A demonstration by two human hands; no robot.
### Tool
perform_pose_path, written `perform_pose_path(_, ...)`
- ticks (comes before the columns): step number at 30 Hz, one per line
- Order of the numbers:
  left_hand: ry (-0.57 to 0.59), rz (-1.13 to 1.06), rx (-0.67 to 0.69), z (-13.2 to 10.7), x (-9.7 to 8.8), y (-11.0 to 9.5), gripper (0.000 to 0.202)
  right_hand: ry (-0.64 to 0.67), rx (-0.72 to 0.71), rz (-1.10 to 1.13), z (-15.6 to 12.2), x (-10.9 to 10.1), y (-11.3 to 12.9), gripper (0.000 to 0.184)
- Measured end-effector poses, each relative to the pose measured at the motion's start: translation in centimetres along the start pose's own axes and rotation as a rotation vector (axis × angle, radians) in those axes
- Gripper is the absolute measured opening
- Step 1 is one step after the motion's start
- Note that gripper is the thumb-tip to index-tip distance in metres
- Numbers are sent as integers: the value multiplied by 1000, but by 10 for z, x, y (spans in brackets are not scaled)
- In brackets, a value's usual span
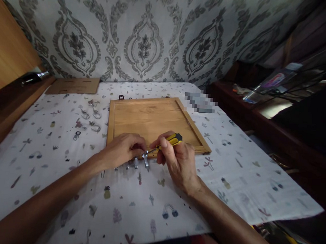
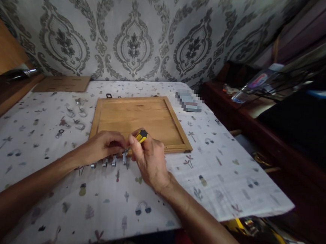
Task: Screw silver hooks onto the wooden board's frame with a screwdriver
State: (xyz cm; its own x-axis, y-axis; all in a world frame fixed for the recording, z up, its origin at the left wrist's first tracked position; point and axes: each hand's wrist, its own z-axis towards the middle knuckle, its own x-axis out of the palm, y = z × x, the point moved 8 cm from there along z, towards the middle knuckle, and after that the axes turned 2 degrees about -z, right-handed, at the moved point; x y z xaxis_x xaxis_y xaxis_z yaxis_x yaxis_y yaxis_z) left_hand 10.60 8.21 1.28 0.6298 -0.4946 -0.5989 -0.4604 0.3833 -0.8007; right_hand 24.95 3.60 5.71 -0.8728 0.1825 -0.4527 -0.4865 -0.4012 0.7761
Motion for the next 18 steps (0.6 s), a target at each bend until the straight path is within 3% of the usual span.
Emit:
perform_pose_path(6,33,7,5,0,-2,-4,11,2,-3,0,0,0,1,63)
perform_pose_path(12,0,105,-24,-6,-18,-3,18,12,3,18,0,1,3,60)
perform_pose_path(18,170,102,68,-20,-17,-17,31,9,-6,15,0,-1,3,61)
